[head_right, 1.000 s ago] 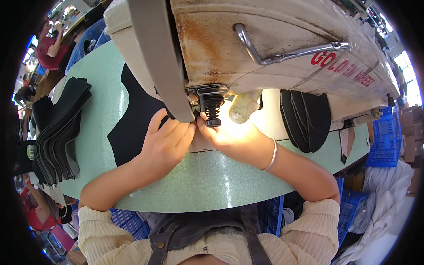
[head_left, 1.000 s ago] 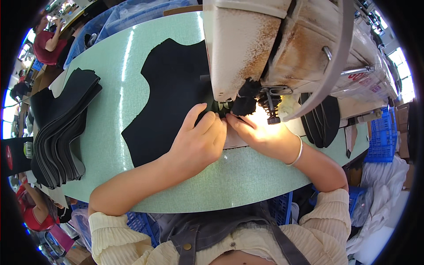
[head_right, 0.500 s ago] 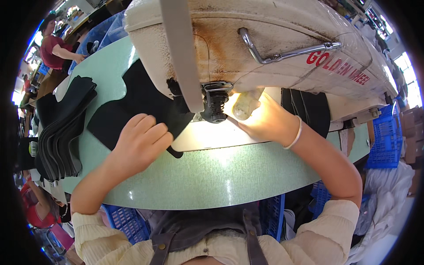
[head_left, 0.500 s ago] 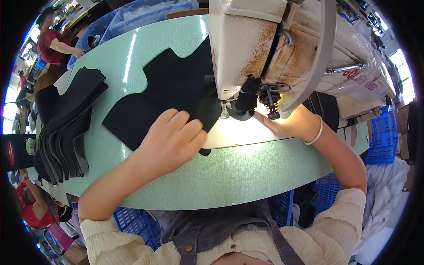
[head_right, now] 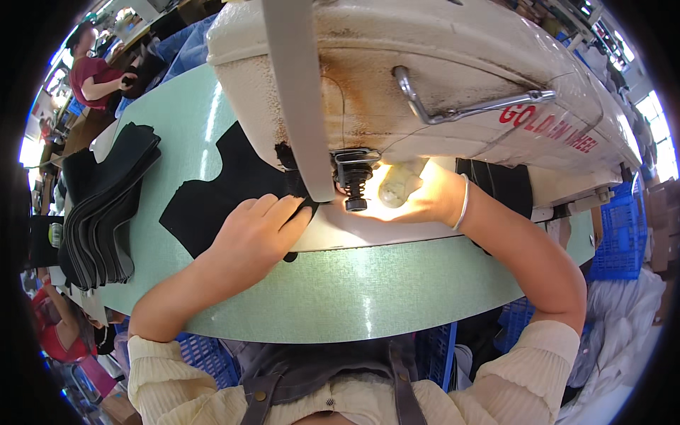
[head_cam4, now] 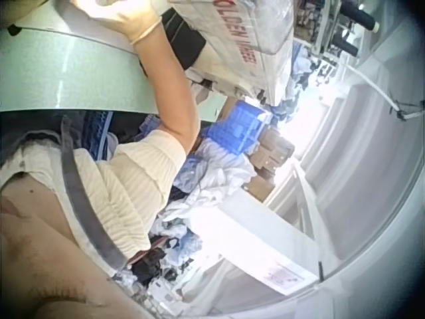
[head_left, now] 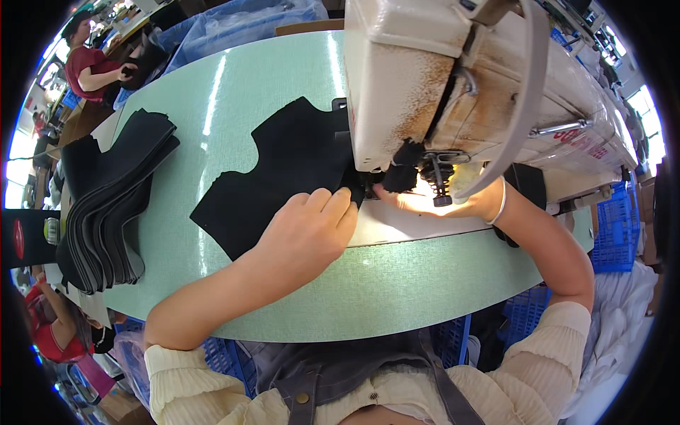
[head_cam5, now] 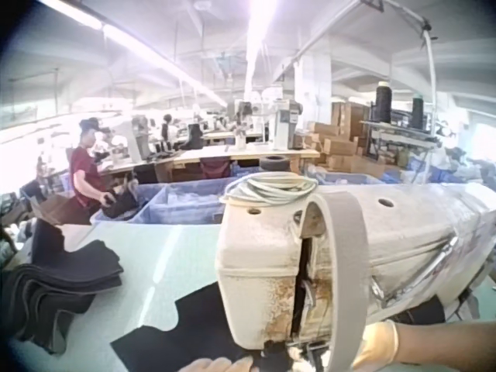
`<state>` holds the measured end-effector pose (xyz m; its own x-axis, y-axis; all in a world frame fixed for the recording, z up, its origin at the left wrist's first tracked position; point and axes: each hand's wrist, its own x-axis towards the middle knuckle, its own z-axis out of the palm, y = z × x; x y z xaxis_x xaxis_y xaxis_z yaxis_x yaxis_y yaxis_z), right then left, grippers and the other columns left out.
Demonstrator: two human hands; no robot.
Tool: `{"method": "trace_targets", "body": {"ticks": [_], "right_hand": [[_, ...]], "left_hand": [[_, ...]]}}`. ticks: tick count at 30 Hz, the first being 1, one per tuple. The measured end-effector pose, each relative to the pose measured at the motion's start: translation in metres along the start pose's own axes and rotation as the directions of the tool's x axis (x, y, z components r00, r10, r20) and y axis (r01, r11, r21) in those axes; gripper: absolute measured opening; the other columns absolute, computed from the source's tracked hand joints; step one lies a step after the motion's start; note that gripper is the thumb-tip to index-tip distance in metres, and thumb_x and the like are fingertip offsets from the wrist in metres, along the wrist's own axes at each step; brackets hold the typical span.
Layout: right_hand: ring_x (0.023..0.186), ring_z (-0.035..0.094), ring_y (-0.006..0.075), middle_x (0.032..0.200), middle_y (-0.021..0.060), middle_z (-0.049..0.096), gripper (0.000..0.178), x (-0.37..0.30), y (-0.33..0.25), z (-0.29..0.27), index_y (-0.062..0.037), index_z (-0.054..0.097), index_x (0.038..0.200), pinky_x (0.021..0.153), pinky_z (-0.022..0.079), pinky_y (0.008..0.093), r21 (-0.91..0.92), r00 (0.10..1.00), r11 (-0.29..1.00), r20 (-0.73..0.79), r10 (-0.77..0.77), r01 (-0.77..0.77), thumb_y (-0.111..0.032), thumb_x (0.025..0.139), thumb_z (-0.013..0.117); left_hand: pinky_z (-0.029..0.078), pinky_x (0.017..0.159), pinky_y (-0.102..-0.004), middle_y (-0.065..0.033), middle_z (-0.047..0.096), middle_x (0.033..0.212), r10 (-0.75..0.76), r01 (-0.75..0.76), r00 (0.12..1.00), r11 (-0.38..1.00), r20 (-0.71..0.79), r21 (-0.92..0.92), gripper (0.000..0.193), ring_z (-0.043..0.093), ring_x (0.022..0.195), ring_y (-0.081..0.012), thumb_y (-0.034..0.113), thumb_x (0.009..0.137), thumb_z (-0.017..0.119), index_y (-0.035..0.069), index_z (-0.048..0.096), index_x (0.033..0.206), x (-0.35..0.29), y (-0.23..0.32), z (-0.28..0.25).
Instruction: The person sews shoe upper pieces together using a sewing machine, taking fabric pieces from a stack, aligning them under the machine needle to stitch them, and turning the sewn parts inside out by hand.
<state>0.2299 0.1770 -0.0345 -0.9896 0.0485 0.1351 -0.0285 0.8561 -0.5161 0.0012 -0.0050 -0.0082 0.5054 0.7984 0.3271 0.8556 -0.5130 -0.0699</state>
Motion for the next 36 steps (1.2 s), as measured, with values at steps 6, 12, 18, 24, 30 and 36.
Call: {"method": "trace_targets", "body": {"ticks": [6, 12, 18, 24, 30, 36], "right_hand": [[0.092, 0.067, 0.0247, 0.105, 0.007, 0.068, 0.022, 0.002, -0.027, 0.004, -0.0075, 0.07, 0.104, 0.084, 0.053, 0.0391, -0.555, 0.955, 0.825, -0.179, -0.238, 0.101, -0.006, 0.082, 0.07], [0.085, 0.065, 0.0216, 0.096, 0.0092, 0.065, 0.036, -0.004, -0.05, 0.027, -0.0148, 0.069, 0.108, 0.072, 0.051, 0.0378, -0.664, 0.945, 0.744, -0.286, -0.16, -0.075, -0.009, 0.072, 0.068], [0.08, 0.063, 0.0229, 0.092, 0.012, 0.063, 0.033, -0.008, -0.052, 0.043, -0.0133, 0.07, 0.104, 0.065, 0.049, 0.0358, -0.538, 0.935, 0.831, -0.348, -0.065, -0.143, -0.009, 0.071, 0.067], [0.081, 0.064, 0.0249, 0.094, 0.0094, 0.065, 0.031, 0.003, -0.054, 0.043, -0.0088, 0.069, 0.104, 0.067, 0.05, 0.0376, -0.451, 0.902, 0.881, -0.425, -0.074, -0.14, -0.005, 0.073, 0.066], [0.089, 0.067, 0.0238, 0.101, 0.0077, 0.069, 0.034, 0.005, -0.062, 0.042, -0.0044, 0.067, 0.118, 0.078, 0.054, 0.0309, -0.445, 0.923, 0.868, -0.383, 0.034, -0.217, -0.009, 0.084, 0.069], [0.089, 0.065, 0.0257, 0.099, 0.0105, 0.067, 0.037, 0.006, -0.071, 0.027, -0.0046, 0.066, 0.116, 0.078, 0.052, 0.0393, -0.478, 0.946, 0.855, -0.322, 0.04, -0.199, -0.008, 0.08, 0.066]], "left_hand": [[0.045, 0.063, -0.029, -0.0141, 0.068, 0.108, 0.006, -0.009, 0.999, 0.995, 0.035, 0.101, 0.036, 0.055, 0.079, -0.0177, 0.006, 0.071, 0.065, -0.005, 0.067, 0.106, -0.001, 0.009, 0.0], [0.045, 0.061, -0.0294, -0.0142, 0.068, 0.104, -0.047, 0.049, 0.998, 0.998, -0.032, 0.047, 0.037, 0.054, 0.076, -0.018, 0.006, 0.068, 0.067, -0.005, 0.067, 0.103, -0.002, 0.019, 0.007], [0.045, 0.061, -0.0299, -0.0083, 0.061, 0.093, -0.086, 0.083, 0.996, 0.995, -0.038, -0.056, 0.039, 0.054, 0.076, -0.0182, 0.005, 0.068, 0.067, -0.005, 0.067, 0.105, -0.002, 0.022, 0.012], [0.042, 0.059, -0.0295, -0.0058, 0.054, 0.085, -0.095, 0.092, 0.989, 0.995, -0.116, -0.027, 0.034, 0.052, 0.075, -0.0172, 0.006, 0.067, 0.066, -0.004, 0.065, 0.1, 0.002, 0.026, 0.021], [0.04, 0.058, -0.0268, -0.0066, 0.055, 0.085, -0.059, 0.072, 0.973, 0.996, -0.224, 0.05, 0.027, 0.05, 0.074, -0.0161, 0.007, 0.068, 0.065, -0.004, 0.064, 0.093, 0.007, 0.021, 0.033], [0.047, 0.084, -0.0371, -0.0171, 0.06, 0.121, -0.114, 0.111, 0.992, 0.992, -0.052, -0.053, 0.05, 0.058, 0.098, -0.0251, 0.007, 0.071, 0.066, -0.001, 0.061, 0.12, -0.007, 0.018, 0.009]]}}
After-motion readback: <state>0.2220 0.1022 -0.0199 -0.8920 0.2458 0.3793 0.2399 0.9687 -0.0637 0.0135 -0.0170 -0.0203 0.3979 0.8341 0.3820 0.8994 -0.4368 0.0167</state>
